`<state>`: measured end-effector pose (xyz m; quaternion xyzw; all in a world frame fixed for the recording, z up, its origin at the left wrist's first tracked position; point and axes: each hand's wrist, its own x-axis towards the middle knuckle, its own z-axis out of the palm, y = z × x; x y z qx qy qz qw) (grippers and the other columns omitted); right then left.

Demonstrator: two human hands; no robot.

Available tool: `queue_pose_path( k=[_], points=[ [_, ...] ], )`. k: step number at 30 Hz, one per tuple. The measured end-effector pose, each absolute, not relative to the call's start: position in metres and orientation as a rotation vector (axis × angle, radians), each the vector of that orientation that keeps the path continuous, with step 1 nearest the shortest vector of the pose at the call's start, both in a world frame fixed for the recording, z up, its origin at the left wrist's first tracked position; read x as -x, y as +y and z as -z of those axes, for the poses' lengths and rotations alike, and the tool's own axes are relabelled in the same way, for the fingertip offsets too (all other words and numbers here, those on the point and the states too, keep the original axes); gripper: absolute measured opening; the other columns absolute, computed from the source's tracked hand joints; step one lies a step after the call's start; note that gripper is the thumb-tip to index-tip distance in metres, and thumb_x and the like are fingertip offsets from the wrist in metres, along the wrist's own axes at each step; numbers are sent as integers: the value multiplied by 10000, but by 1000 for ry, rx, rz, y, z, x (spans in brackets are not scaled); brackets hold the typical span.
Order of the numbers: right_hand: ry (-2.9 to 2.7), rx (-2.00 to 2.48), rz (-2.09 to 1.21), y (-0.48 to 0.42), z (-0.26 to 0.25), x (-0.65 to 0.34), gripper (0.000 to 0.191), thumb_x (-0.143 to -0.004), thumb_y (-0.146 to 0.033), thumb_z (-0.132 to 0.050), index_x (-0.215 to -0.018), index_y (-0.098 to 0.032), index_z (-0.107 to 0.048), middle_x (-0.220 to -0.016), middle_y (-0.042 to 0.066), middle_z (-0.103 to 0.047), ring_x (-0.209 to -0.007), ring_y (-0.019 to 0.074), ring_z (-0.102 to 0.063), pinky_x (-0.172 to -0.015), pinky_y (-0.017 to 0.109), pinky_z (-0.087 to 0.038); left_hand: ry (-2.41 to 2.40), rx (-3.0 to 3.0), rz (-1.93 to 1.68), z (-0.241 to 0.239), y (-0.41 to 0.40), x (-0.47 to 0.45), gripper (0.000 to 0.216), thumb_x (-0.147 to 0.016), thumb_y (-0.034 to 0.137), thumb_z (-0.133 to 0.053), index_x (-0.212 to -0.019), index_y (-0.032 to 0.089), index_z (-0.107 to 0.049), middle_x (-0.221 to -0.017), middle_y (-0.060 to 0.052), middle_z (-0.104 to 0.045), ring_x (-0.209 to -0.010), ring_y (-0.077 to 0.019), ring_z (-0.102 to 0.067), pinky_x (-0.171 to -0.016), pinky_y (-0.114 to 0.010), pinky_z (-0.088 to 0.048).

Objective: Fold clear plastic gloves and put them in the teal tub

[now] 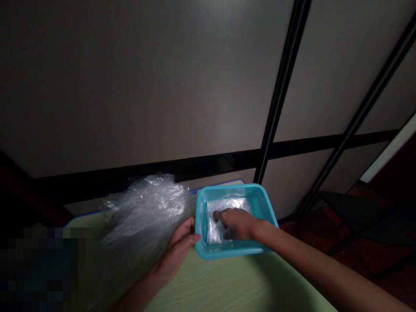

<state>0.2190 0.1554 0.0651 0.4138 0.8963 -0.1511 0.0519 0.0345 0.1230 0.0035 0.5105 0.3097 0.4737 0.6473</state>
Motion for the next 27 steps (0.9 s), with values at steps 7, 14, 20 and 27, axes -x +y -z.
queue_pose_path(
  k=[7, 14, 20, 27],
  points=[
    [2760, -1341, 515, 156, -68, -236, 407, -657, -137, -638, -1045, -128, -513, -867, 64, -612, -737, 170, -555, -635, 247, -395, 746, -1088, -1087, -5, 127, -35, 99, -669, 208, -553, -714, 160, -479, -682, 16, -507, -672, -126, -451, -628, -231, -338],
    [2782, -1382, 540, 161, -63, -245, 381, -644, -134, -646, -1005, -156, -527, -805, 30, -619, -695, 158, -555, -560, 220, -381, 774, -1037, -1102, -5, 127, -38, 104, -654, 212, -560, -704, 164, -482, -672, 18, -508, -663, -122, -461, -623, -229, -339],
    [2937, -1351, 627, 158, -76, -250, 112, -803, -221, -528, -870, -150, -582, -768, 34, -622, -649, 132, -557, -567, 218, -392, 787, -1007, -1127, -8, 127, -40, 103, -659, 222, -565, -698, 163, -490, -670, 17, -515, -662, -126, -471, -620, -231, -346],
    [3020, -1180, 665, 131, -94, -257, 195, -816, -337, -537, -882, -163, -595, -854, 44, -601, -761, 152, -557, -668, 245, -407, 775, -960, -1147, -9, 129, -41, 137, -678, 272, -590, -708, 166, -508, -669, 12, -525, -691, -144, -495, -649, -249, -360]
  ],
)
